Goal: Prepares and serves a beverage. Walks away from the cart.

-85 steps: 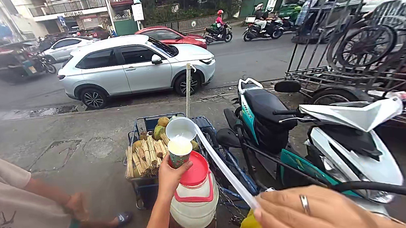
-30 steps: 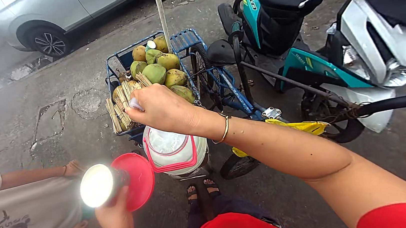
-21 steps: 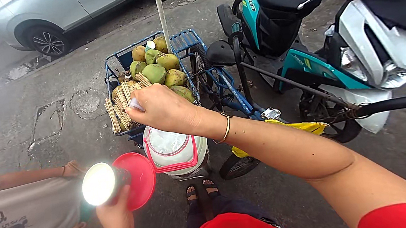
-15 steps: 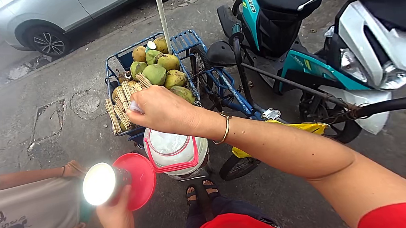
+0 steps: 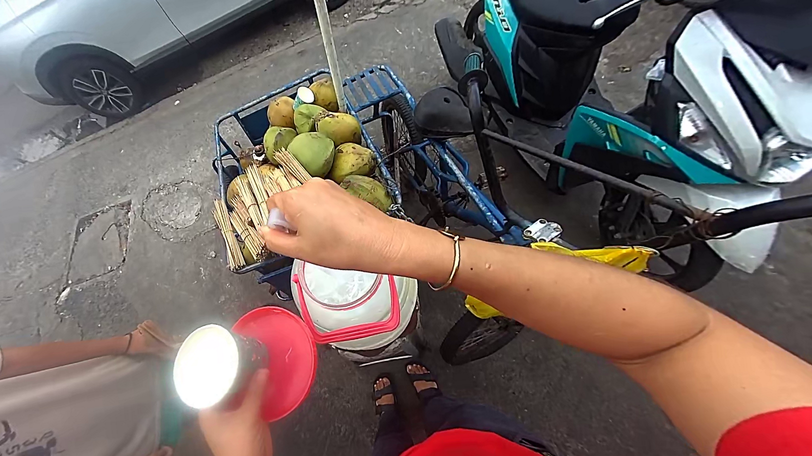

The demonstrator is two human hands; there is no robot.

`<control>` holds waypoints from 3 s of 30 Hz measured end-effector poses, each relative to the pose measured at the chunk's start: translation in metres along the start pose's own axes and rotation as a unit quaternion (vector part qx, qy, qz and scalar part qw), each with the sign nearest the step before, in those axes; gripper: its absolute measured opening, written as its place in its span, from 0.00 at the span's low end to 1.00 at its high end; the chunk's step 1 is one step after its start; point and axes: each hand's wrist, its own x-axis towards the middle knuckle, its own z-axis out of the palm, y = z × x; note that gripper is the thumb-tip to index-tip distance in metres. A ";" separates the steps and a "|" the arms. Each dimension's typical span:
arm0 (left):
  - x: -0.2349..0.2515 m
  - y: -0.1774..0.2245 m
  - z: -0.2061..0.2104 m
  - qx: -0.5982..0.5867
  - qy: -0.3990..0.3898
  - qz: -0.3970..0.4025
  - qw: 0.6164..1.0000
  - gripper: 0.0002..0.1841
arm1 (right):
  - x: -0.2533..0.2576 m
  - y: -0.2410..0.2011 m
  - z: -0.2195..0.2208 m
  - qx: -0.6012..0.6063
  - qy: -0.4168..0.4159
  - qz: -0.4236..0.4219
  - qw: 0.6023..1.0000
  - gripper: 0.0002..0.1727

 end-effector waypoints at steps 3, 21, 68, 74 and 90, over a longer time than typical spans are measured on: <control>-0.001 0.001 -0.001 -0.005 0.000 -0.002 1.000 0.26 | -0.011 -0.001 -0.002 0.019 0.060 -0.023 0.998 0.15; -0.005 0.019 0.001 -0.041 -0.073 -0.015 0.996 0.32 | -0.066 -0.017 -0.077 0.131 0.135 0.034 0.982 0.11; 0.018 0.031 0.068 -0.039 -0.254 -0.015 0.966 0.38 | -0.160 -0.131 -0.138 -0.088 0.298 -0.270 0.911 0.09; 0.016 0.030 0.066 -0.038 -0.241 -0.010 0.970 0.38 | -0.169 -0.130 -0.132 -0.099 0.295 -0.264 0.913 0.09; 0.003 0.011 0.025 -0.075 -0.133 0.004 0.988 0.37 | -0.118 -0.078 -0.133 0.088 0.287 -0.143 0.943 0.08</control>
